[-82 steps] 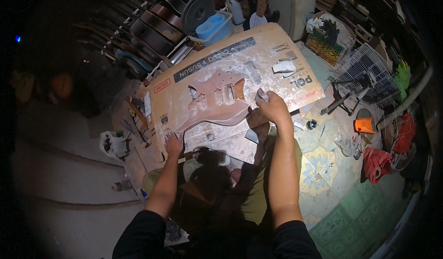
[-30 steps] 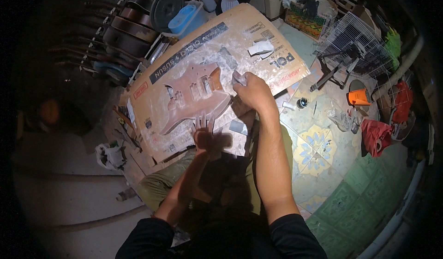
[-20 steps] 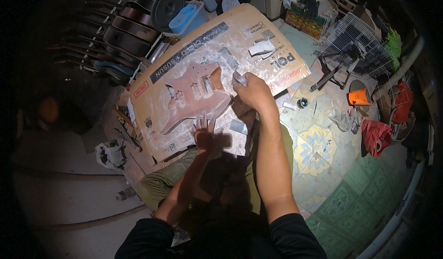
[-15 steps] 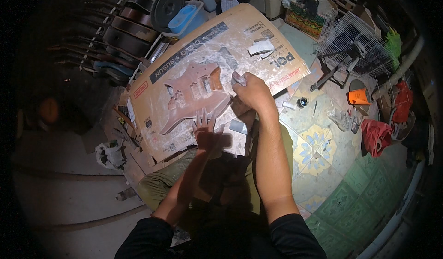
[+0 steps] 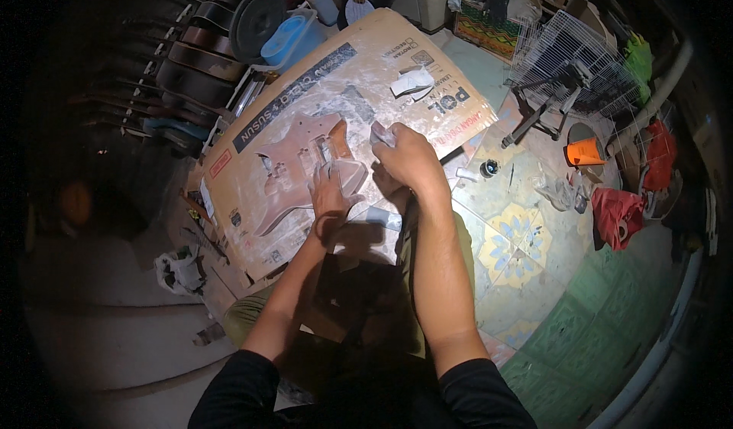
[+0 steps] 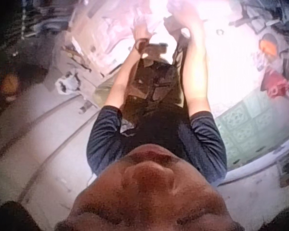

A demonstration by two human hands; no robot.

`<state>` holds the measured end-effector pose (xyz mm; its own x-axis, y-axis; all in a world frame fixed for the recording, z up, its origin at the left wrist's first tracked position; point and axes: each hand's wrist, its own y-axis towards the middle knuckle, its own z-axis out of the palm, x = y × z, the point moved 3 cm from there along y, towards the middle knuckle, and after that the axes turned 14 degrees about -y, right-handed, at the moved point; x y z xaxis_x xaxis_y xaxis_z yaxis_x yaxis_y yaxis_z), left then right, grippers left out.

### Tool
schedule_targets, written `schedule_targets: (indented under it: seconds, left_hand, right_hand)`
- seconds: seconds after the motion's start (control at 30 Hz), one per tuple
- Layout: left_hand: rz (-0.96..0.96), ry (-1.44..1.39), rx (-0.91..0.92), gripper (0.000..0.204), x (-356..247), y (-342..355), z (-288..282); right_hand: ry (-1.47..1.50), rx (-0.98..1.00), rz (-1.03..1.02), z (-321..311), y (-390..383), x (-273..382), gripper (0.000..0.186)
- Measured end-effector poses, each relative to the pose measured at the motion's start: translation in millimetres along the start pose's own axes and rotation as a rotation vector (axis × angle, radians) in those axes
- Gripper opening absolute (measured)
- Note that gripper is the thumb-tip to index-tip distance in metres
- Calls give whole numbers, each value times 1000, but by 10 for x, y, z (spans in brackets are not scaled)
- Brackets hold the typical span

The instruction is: The person sands the surface and edges of a wooden guitar body with a small block, turning the body over and holding it in different positions to reach the sides.

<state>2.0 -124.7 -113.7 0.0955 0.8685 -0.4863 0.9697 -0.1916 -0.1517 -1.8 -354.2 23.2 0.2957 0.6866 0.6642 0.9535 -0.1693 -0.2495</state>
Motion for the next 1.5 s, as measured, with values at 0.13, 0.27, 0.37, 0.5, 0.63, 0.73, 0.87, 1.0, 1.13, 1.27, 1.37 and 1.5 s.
schedule_targets:
  seconds: [0.13, 0.27, 0.37, 0.5, 0.63, 0.73, 0.87, 1.0, 1.13, 1.27, 1.37, 1.5]
  left_hand:
    - [79, 20, -9, 96, 82, -62, 41]
    - [114, 106, 39, 90, 91, -194, -90]
    - [193, 146, 62, 88, 227, -466, -196]
    - [232, 206, 114, 84, 556, -880, -316]
    - [277, 233, 67, 86, 940, -1270, -357]
    - [227, 245, 31, 86, 1026, -1466, -321]
    - [-61, -77, -319, 92, 1057, -1620, -207]
    - [-456, -386, -618, 104, 1198, -1683, 89]
    - [-828, -764, -728, 116, 1635, -1504, 264]
    - [-957, -1115, -696, 122, 2157, -1376, 434]
    - [-1004, -1227, -588, 123, 1900, -1355, 296]
    - [-958, -1162, -597, 115, 1447, -1407, -169]
  right_hand:
    - [0, 17, -1, -14, 5, -38, 43]
    - [41, 24, -11, 16, -10, -43, 44]
    - [41, 13, -30, 55, -35, -4, 45]
    - [21, 32, -88, 159, -34, 40, 44]
    - [12, 27, -117, 238, -33, 33, 41]
    - [-6, 29, -129, 281, -37, -11, 40]
    - [-35, 35, -118, 264, -65, -51, 41]
    - [-45, 52, -97, 218, -100, -58, 42]
    - [-73, 71, -114, 265, -110, 20, 42]
    - [-53, 80, -149, 338, -117, 118, 43]
    - [-79, 102, -126, 388, -63, 84, 42]
    - [-108, 88, -132, 463, -92, 87, 43]
